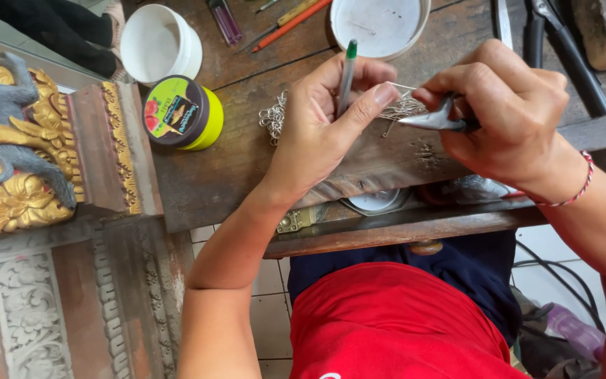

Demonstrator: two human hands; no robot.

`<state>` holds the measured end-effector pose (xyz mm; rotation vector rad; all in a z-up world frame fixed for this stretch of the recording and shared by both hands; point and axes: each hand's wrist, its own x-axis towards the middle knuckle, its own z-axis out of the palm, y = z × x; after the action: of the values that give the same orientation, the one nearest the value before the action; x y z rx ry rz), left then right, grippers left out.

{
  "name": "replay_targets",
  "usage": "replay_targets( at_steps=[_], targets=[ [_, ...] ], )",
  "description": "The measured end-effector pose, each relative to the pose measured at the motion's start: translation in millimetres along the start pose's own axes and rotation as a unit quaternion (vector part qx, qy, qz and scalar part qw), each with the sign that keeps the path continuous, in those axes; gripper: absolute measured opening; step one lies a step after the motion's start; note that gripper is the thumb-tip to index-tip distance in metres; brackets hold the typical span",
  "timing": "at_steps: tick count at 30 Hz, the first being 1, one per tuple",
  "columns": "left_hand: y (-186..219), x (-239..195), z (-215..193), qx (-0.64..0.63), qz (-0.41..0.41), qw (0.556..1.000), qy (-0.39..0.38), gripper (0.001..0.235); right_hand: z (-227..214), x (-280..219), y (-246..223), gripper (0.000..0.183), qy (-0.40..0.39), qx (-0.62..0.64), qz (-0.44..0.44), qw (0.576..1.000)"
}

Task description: The person repeatedly picks up small metal pins from a pile on a wooden workbench and uses pliers to bend one end into a loop. They hold the pin with a pen-like tool in the left hand and manipulate it with pliers in the right hand, then place the finished looped pin back onto the table.

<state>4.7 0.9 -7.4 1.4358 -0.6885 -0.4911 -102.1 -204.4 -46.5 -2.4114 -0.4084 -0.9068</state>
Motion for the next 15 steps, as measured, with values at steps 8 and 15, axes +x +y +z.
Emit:
replay_targets(
  at_steps=[8, 15],
  targets=[
    [-14, 1, -6, 0.001, 0.009, 1.000, -0.012, 0.037, 1, 21, -25, 0.019, 0.009, 0.195, 0.199, 0.960],
    [-15, 1, 9, -0.040, 0.015, 0.999, -0.034, 0.017, 5, 22, -27, 0.020, 0.010, 0.288, 0.213, 0.934]
  ],
)
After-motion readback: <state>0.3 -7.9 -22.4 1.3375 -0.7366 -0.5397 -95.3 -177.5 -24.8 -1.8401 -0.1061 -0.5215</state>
